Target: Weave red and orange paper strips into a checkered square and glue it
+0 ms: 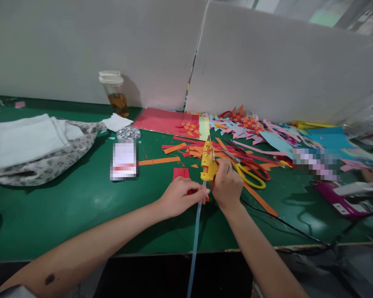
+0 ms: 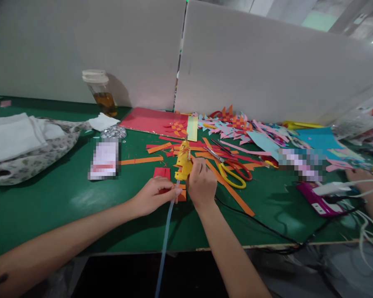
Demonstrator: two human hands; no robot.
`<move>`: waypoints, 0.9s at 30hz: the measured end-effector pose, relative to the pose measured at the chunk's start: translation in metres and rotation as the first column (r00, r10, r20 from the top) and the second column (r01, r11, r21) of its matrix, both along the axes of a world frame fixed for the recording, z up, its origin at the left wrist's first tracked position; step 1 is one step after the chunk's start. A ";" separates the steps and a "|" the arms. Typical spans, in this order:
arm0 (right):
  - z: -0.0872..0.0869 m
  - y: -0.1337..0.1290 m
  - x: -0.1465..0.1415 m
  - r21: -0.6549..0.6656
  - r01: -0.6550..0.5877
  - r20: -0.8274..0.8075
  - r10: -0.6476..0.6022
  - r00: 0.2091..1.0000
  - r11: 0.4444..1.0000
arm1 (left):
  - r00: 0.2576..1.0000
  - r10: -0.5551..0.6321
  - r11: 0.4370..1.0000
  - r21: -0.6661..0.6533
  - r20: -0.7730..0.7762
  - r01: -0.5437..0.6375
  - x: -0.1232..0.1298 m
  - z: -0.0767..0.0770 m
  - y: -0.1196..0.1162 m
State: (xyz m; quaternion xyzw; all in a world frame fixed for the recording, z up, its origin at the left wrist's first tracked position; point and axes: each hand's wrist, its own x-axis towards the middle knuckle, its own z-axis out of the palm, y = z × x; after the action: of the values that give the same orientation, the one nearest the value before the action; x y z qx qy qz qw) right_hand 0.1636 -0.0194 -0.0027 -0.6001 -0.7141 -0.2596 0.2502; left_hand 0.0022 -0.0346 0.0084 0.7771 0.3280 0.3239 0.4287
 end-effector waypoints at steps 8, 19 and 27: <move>-0.001 0.001 -0.001 0.020 -0.024 0.033 0.023 0.999 1.000 | 0.999 0.037 0.995 -0.097 0.004 -0.037 -0.001 -0.004 0.003; -0.005 -0.001 0.000 0.011 -0.023 -0.019 0.023 1.000 1.000 | 0.999 0.039 0.999 -0.028 -0.014 -0.039 -0.001 -0.001 0.002; -0.003 0.007 0.007 -0.125 -0.010 -0.570 -0.064 0.819 0.992 | 0.985 0.175 0.981 0.083 0.004 -0.174 -0.021 0.009 0.013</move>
State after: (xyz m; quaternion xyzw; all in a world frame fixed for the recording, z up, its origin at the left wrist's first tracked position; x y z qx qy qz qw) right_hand 0.1711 -0.0129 -0.0055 -0.6745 -0.6118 -0.0263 0.4123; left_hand -0.0188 -0.0219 0.0178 0.7629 0.3818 0.3723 0.3655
